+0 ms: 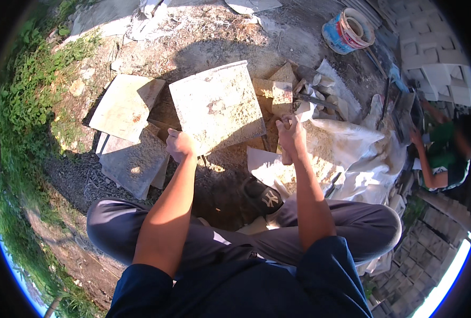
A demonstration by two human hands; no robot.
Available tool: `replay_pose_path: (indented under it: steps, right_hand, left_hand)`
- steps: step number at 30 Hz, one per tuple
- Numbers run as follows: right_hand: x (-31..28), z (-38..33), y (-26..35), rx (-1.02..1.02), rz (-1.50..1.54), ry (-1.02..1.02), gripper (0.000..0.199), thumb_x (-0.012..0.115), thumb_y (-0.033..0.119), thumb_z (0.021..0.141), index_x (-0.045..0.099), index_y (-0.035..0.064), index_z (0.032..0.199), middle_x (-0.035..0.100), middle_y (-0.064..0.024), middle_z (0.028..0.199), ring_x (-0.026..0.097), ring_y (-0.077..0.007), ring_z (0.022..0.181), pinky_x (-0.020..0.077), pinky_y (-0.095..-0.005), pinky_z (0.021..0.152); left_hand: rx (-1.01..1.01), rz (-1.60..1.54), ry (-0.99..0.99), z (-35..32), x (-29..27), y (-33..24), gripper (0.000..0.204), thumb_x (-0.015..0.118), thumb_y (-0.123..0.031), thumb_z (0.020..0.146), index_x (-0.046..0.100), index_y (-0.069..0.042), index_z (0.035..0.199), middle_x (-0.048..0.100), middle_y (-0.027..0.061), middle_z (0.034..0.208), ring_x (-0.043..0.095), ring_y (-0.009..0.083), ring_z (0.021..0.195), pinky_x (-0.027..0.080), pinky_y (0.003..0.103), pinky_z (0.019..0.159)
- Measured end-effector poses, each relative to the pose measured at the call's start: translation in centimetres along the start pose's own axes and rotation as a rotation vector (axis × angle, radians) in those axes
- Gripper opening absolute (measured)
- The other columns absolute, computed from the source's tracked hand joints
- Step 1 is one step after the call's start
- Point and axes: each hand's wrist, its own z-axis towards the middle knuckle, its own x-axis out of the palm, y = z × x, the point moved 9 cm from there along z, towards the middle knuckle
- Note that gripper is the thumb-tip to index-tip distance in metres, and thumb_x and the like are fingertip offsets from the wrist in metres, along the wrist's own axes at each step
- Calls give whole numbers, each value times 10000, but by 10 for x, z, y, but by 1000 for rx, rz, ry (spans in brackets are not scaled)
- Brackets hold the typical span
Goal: The person uses a hammer and a trowel to shape and clean stone blocks on the ground.
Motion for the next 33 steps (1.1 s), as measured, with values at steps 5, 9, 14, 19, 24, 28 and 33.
replay_pose_path:
  steps: [5, 9, 14, 19, 24, 28, 33]
  right_hand:
    - [-4, -27, 31, -334, -393, -86, 265, 668, 233, 931, 737, 32, 1090, 732, -251, 964, 725, -389, 925, 557, -448, 803]
    - [-42, -18, 91, -434, -164, -318, 144, 635, 114, 933, 725, 2, 936, 688, -226, 788, 700, -399, 732, 529, -432, 645]
    - [-52, 109, -1, 0, -150, -222, 268, 625, 165, 864, 686, -81, 951, 708, -297, 1021, 700, -432, 998, 556, -455, 863]
    - [-12, 121, -3, 155, -351, -103, 338, 555, 175, 843, 670, -82, 1030, 681, -339, 1161, 651, -495, 1135, 531, -515, 969]
    - [-15, 129, -16, 54, -285, -229, 348, 573, 213, 850, 688, -48, 1048, 692, -312, 1167, 653, -487, 1140, 523, -518, 989]
    - [0, 105, -40, 294, -170, -311, 525, 718, 367, 802, 673, -55, 1110, 676, -293, 1247, 644, -428, 1205, 511, -474, 1030]
    - [10, 107, -36, 286, -227, -308, 614, 800, 473, 755, 741, -58, 1056, 716, -294, 1140, 688, -421, 1121, 535, -458, 986]
  left_hand:
    - [17, 21, -44, 17, 0, 9, 618, 317, -452, 1060, 740, -3, 1086, 740, 248, 1038, 702, 457, 989, 555, 562, 869]
    - [24, 38, -55, 18, -13, 11, 607, 331, -444, 1057, 741, 2, 1089, 733, 260, 1067, 690, 470, 1024, 543, 582, 894]
    - [47, 41, -39, 2, 7, -1, 608, 343, -446, 1054, 738, 14, 1096, 730, 270, 1065, 690, 471, 1021, 545, 574, 897]
    - [75, 34, -59, 6, -7, 4, 620, 325, -460, 1059, 731, 3, 1121, 724, 266, 1086, 671, 491, 1043, 525, 582, 937]
    - [47, 50, -7, 0, -3, -1, 625, 295, -458, 1067, 719, -7, 1158, 711, 273, 1129, 644, 491, 1109, 508, 583, 973]
    - [73, 46, -20, 5, -7, 3, 625, 298, -460, 1067, 719, -8, 1157, 712, 268, 1134, 648, 492, 1103, 508, 585, 973]
    - [65, 41, -64, 11, -9, 6, 622, 318, -456, 1066, 737, 2, 1101, 717, 279, 1108, 664, 489, 1075, 523, 574, 955]
